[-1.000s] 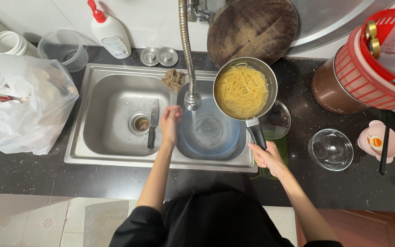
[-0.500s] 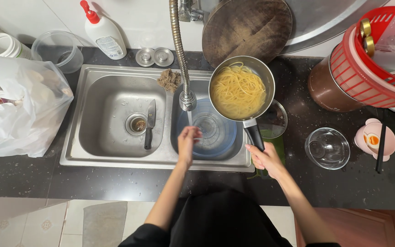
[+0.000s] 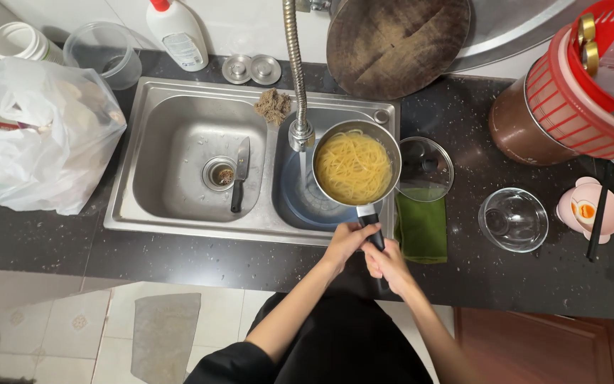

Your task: The person boils pasta in a pot on an induction cooktop, then moves it to the sink to rinse under running water using chopsticks. They return the pot to the stove and stir a separate pan containing a brown sauce.

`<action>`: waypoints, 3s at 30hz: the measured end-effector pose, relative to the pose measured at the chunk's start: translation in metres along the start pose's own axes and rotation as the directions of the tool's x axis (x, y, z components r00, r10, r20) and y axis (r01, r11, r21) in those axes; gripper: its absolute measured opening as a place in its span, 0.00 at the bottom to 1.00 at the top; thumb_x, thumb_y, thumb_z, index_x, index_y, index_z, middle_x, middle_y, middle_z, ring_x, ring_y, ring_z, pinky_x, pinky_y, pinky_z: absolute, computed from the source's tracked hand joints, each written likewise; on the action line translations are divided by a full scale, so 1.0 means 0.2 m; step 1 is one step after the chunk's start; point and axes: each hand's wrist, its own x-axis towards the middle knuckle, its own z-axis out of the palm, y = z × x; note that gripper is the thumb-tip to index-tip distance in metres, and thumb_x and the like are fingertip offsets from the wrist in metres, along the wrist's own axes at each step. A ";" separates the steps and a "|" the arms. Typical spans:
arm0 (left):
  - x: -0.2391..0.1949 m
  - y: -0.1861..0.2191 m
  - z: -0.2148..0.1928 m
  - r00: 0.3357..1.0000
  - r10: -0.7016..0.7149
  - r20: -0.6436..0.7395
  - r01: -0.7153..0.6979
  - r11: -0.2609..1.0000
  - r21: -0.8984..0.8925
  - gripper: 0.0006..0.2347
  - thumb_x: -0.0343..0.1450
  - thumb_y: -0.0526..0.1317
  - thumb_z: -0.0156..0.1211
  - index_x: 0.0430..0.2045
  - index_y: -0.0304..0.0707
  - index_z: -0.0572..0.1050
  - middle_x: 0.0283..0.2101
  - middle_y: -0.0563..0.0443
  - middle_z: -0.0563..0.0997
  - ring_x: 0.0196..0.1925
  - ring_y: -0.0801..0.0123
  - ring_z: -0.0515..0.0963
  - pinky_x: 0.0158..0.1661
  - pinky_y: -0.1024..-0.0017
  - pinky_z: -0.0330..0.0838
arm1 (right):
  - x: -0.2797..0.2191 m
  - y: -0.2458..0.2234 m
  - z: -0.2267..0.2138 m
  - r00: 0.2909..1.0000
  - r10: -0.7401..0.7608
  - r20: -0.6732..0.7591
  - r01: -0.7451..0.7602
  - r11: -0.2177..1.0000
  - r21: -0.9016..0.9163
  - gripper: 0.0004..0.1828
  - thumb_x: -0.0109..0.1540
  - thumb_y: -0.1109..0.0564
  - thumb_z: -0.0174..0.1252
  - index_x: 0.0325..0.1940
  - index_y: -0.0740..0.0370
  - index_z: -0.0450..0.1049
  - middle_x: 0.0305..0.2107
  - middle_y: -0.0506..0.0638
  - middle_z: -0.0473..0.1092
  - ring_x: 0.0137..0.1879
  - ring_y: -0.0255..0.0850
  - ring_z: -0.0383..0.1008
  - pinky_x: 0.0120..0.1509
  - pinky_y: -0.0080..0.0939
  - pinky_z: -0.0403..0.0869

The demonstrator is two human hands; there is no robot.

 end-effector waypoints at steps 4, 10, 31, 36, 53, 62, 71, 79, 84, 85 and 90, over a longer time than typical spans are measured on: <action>-0.18 -0.05 0.05 0.998 -0.063 -0.013 0.062 0.996 -0.065 0.14 0.64 0.45 0.72 0.31 0.30 0.82 0.30 0.49 0.84 0.31 0.73 0.82 0.37 0.75 0.76 | -0.02 0.21 0.01 0.999 0.030 0.019 -0.030 1.000 0.004 0.18 0.67 0.58 0.53 0.23 0.62 0.62 0.12 0.44 0.58 0.14 0.32 0.56 0.17 0.35 0.54; -0.34 -0.20 -0.02 0.987 -0.099 -0.130 0.073 0.979 -0.189 0.14 0.66 0.42 0.73 0.29 0.26 0.80 0.28 0.46 0.83 0.26 0.69 0.81 0.28 0.71 0.76 | -0.13 0.27 0.18 0.997 0.042 0.069 -0.043 0.999 0.010 0.14 0.68 0.58 0.51 0.27 0.62 0.62 0.12 0.44 0.58 0.14 0.32 0.56 0.17 0.35 0.55; -0.54 -0.15 -1.11 0.991 -0.102 -0.082 0.099 0.994 -0.042 0.15 0.66 0.46 0.71 0.26 0.26 0.85 0.24 0.46 0.83 0.23 0.72 0.80 0.31 0.73 0.75 | -0.01 0.44 1.25 0.993 0.064 0.100 -0.080 0.984 0.161 0.14 0.67 0.56 0.52 0.28 0.58 0.62 0.15 0.41 0.58 0.18 0.28 0.57 0.21 0.32 0.55; -0.58 -0.02 -1.22 0.978 -0.208 -0.035 0.211 0.965 0.153 0.17 0.67 0.46 0.71 0.18 0.28 0.77 0.20 0.42 0.80 0.20 0.66 0.80 0.28 0.71 0.75 | 0.09 0.61 1.29 0.980 -0.014 0.201 -0.030 0.976 0.217 0.12 0.68 0.56 0.54 0.31 0.60 0.64 0.21 0.43 0.63 0.23 0.31 0.63 0.25 0.33 0.62; -0.75 0.24 -1.27 0.918 0.232 -0.322 0.248 0.300 0.921 0.28 0.64 0.59 0.72 0.46 0.34 0.77 0.47 0.39 0.80 0.51 0.50 0.78 0.45 0.55 0.72 | -0.13 -0.06 0.61 0.999 -0.027 -0.026 0.021 0.980 -0.200 0.23 0.68 0.43 0.50 0.56 0.62 0.75 0.48 0.53 0.78 0.54 0.40 0.78 0.56 0.42 0.75; -0.76 0.46 -0.39 0.826 0.559 -0.073 -0.326 0.580 0.746 0.15 0.71 0.49 0.63 0.31 0.33 0.79 0.36 0.45 0.82 0.39 0.60 0.84 0.41 0.62 0.76 | -0.36 -0.19 -0.19 0.954 -0.208 -0.217 0.184 0.975 -0.126 0.20 0.68 0.45 0.52 0.56 0.62 0.74 0.47 0.52 0.77 0.55 0.40 0.77 0.57 0.41 0.74; -0.36 0.21 0.69 0.883 0.456 0.113 -0.456 0.776 0.436 0.14 0.74 0.48 0.59 0.34 0.34 0.80 0.33 0.50 0.86 0.36 0.73 0.83 0.39 0.74 0.75 | -0.35 0.11 -1.88 0.441 -0.560 -0.701 0.136 0.814 -0.565 0.13 0.68 0.52 0.63 0.52 0.60 0.77 0.43 0.54 0.76 0.47 0.40 0.75 0.51 0.42 0.75; -0.17 0.09 1.05 0.893 0.443 0.081 -0.439 0.814 0.381 0.12 0.76 0.46 0.56 0.34 0.34 0.79 0.34 0.53 0.86 0.35 0.82 0.80 0.33 0.79 0.71 | -0.06 0.22 -2.58 0.661 0.117 -0.741 0.123 0.958 0.260 0.23 0.65 0.44 0.61 0.56 0.50 0.59 0.43 0.53 0.74 0.48 0.44 0.78 0.46 0.47 0.77; -0.09 0.04 1.06 0.917 0.398 -0.022 -0.354 0.839 0.412 0.13 0.76 0.46 0.55 0.34 0.34 0.80 0.31 0.53 0.85 0.26 0.81 0.71 0.29 0.78 0.65 | 0.25 0.50 -2.84 0.697 -0.040 -0.716 0.356 0.886 0.297 0.12 0.69 0.51 0.57 0.50 0.61 0.70 0.40 0.52 0.79 0.44 0.40 0.81 0.46 0.39 0.79; -0.08 0.02 1.06 0.915 0.401 -0.035 -0.352 0.840 0.412 0.13 0.76 0.46 0.55 0.34 0.34 0.80 0.31 0.53 0.85 0.26 0.81 0.71 0.29 0.78 0.65 | 0.26 0.51 -2.85 0.706 -0.043 -0.707 0.351 0.888 0.297 0.12 0.69 0.51 0.57 0.50 0.61 0.70 0.40 0.52 0.79 0.44 0.40 0.81 0.46 0.39 0.79; -0.03 -0.08 1.01 0.925 0.379 -0.037 -0.336 0.859 0.387 0.15 0.76 0.48 0.56 0.36 0.34 0.82 0.32 0.50 0.84 0.29 0.78 0.73 0.31 0.75 0.66 | -0.17 0.15 -2.22 0.486 -0.390 -0.782 0.689 0.722 0.068 0.09 0.73 0.56 0.56 0.50 0.65 0.71 0.38 0.51 0.77 0.42 0.35 0.77 0.49 0.33 0.77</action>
